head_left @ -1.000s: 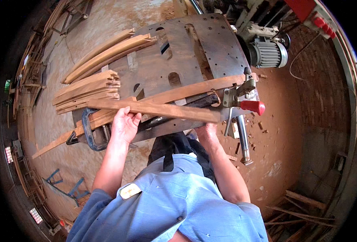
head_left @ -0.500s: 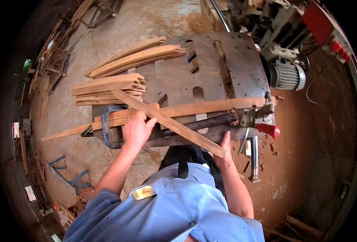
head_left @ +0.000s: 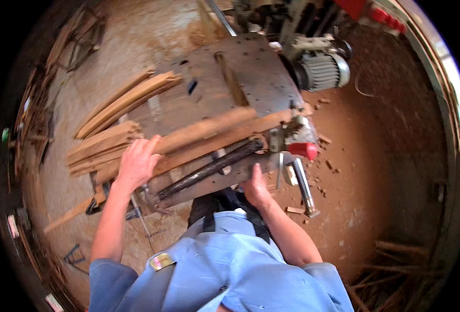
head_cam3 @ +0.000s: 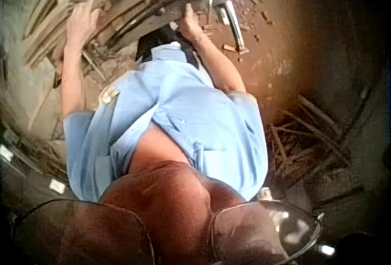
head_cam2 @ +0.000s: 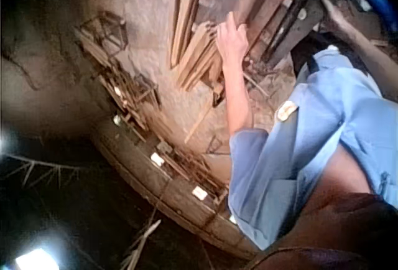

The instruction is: The person repeatedly feeds thin wooden strips through a spindle shaper to shape their edges. They handle the wood by hand, occasionally using a chisel to clean edges and a hammer to tap pieces. The person also uses a clamp to secure wood on the machine table.

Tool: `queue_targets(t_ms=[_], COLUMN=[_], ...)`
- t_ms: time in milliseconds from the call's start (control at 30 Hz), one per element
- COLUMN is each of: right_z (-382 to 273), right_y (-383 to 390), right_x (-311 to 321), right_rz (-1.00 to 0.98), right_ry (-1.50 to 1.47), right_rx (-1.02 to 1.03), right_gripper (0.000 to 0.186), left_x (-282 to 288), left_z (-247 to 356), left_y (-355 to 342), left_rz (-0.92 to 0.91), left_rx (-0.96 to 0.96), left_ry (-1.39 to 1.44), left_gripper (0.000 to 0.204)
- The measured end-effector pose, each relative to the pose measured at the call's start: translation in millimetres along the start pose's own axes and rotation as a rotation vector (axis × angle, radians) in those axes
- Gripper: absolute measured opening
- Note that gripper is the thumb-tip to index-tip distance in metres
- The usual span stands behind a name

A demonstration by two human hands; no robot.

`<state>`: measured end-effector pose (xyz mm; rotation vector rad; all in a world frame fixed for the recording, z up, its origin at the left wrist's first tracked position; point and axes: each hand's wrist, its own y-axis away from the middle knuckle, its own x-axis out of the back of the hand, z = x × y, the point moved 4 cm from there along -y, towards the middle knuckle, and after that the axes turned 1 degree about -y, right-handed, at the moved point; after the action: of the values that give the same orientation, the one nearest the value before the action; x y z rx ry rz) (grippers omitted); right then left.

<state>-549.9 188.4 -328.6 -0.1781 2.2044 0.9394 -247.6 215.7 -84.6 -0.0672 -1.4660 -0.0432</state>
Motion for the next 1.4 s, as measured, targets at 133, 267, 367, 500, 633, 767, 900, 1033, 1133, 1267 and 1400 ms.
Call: queue_targets(t_ms=[133, 267, 367, 500, 633, 767, 900, 1033, 1133, 1267, 1400], right_z=[-10.6, 2.2, -12.4, -2.2, -6.1, -9.9, -8.7, -10.1, 14.7, -27.3, -14.5], right_y=[17.1, 6.9, 33.4, 32.8, 35.7, 37.1, 34.3, 33.4, 16.4, 39.3, 31.9], right_x=[-21.1, 15.7, -22.8, -11.5, -26.0, -31.1, -17.8, -35.2, 13.0, -34.8, -22.2], right_rz=[-0.042, 0.093, -0.014, 0.044, 0.002, 0.013, 0.05, 0.045, 0.102, 0.229, 0.192], right_ry=[-0.021, 0.328, 0.172, 0.069, 0.067, 0.082, 0.12, 0.083, 0.122, 0.07, 0.004], right_rx=[-0.006, -0.055, -0.081, -0.084, -0.076, -0.094, -0.108, -0.104, -0.101, 0.03, -0.014], right_gripper=[0.066, 0.069, 0.073, 0.074, 0.074, 0.076, 0.076, 0.067, 0.072, 0.063, 0.058], left_x=[-9.0, -30.5, -44.4, -83.7, -83.8, -87.4, -86.7, -107.1, -98.2, -89.5, -54.1], left_z=[24.1, 57.4, 96.2, 119.9, 119.5, 117.7, 122.4, 113.2, 107.3, 106.6, 130.9], left_y=[-44.6, -93.1, -125.3, -143.7, -137.5, -134.2, -141.5, -154.5, -159.2, -149.9, -129.4], left_rz=[-0.037, -0.08, 0.028, 0.146, 0.118, 0.106, 0.053, -0.115, -0.109, -0.038, 0.041], left_rx=[0.046, 0.04, -0.059, -0.139, -0.08, -0.041, -0.018, -0.236, 0.003, 0.03, -0.232], left_ry=[0.145, 0.208, 0.157, 0.283, 0.424, 0.438, 0.434, 0.147, 0.377, 0.502, 0.255], left_gripper=[0.052, 0.048, 0.035, 0.036, 0.036, 0.036, 0.035, 0.019, 0.026, 0.03, 0.056])
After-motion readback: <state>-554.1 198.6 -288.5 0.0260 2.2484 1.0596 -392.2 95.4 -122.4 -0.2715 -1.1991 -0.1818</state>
